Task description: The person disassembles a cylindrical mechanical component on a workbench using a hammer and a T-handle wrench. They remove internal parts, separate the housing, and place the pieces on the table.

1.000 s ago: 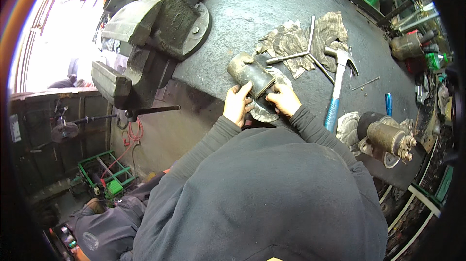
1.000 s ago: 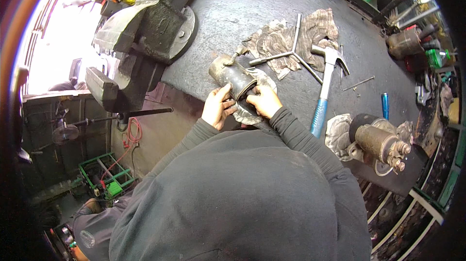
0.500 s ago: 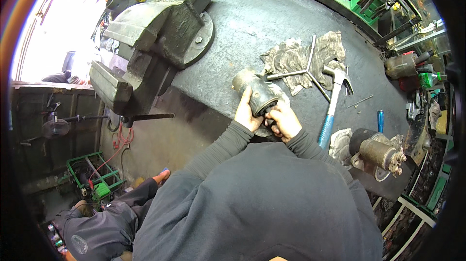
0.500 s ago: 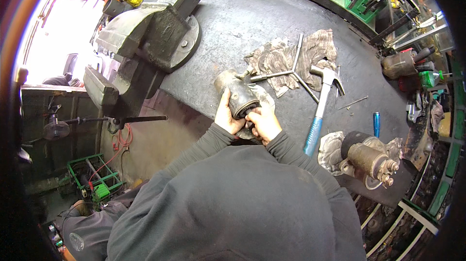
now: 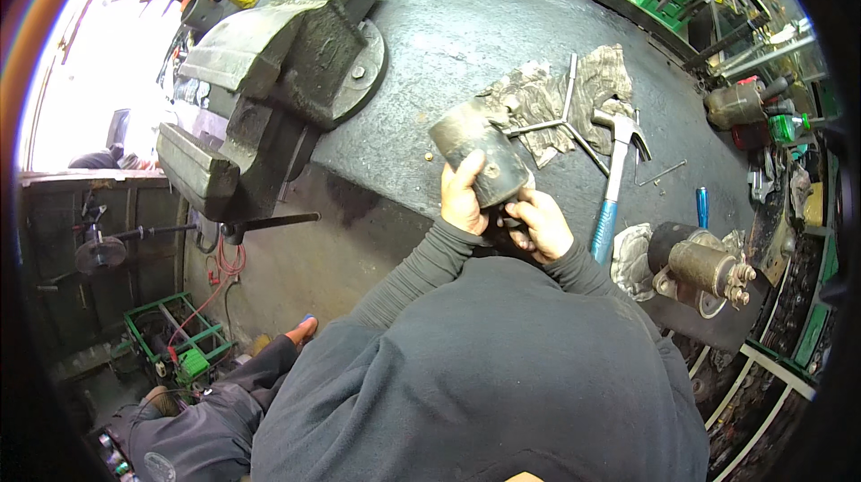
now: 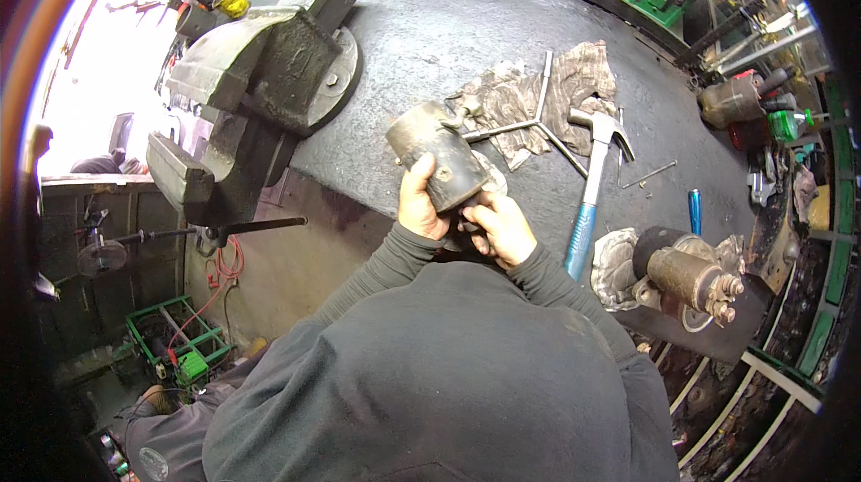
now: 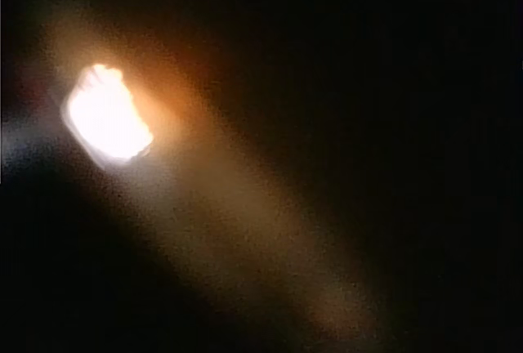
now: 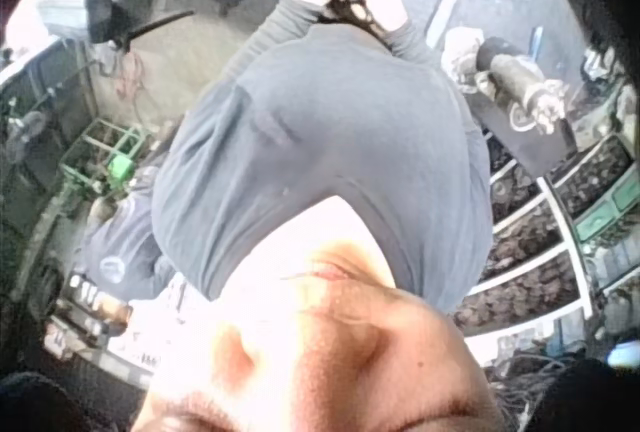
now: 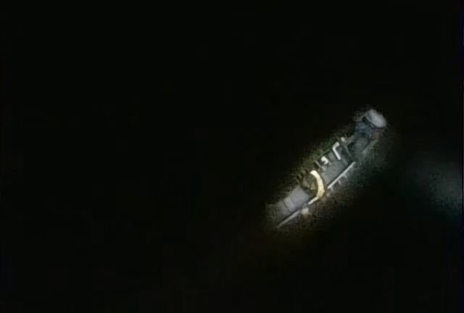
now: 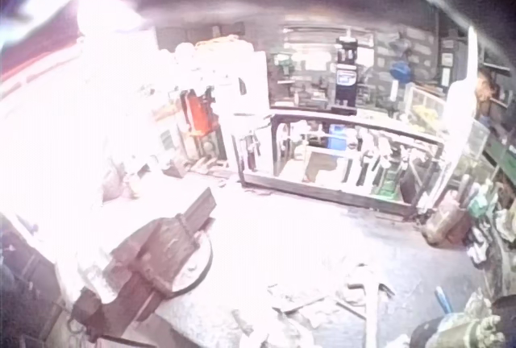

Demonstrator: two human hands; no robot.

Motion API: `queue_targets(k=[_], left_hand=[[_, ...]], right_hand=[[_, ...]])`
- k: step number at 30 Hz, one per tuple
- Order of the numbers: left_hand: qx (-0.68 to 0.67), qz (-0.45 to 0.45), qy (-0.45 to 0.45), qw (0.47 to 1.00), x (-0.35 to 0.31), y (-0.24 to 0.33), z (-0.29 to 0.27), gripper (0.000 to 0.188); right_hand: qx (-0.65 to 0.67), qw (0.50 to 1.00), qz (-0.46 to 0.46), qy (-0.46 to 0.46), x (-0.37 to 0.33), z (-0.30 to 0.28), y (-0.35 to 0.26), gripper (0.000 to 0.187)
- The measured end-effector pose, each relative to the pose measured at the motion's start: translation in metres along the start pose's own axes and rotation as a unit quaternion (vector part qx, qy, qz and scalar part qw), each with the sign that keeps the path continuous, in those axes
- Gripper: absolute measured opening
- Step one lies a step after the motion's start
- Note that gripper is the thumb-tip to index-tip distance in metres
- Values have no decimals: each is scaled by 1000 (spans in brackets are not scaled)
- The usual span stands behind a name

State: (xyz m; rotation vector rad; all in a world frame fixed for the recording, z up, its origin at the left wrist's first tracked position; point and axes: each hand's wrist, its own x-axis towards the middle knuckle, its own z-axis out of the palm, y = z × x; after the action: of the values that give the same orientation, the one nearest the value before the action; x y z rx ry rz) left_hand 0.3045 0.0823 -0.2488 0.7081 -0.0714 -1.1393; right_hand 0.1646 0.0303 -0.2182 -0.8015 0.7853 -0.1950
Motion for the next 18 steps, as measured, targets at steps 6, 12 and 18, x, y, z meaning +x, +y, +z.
queue_targets(k=[6, 12, 18], left_hand=[[163, 116, -55, 978, 0, 25, 14, 64], [347, 160, -55, 922, -3, 23, 11, 76], [607, 53, -104, 786, -23, 68, 22, 81]], right_hand=[[-88, 991, -92, 29, -14, -28, 15, 54], [-209, 938, -224, 161, -32, -49, -6, 45], [-410, 824, -377, 98, -27, -21, -63, 72]])
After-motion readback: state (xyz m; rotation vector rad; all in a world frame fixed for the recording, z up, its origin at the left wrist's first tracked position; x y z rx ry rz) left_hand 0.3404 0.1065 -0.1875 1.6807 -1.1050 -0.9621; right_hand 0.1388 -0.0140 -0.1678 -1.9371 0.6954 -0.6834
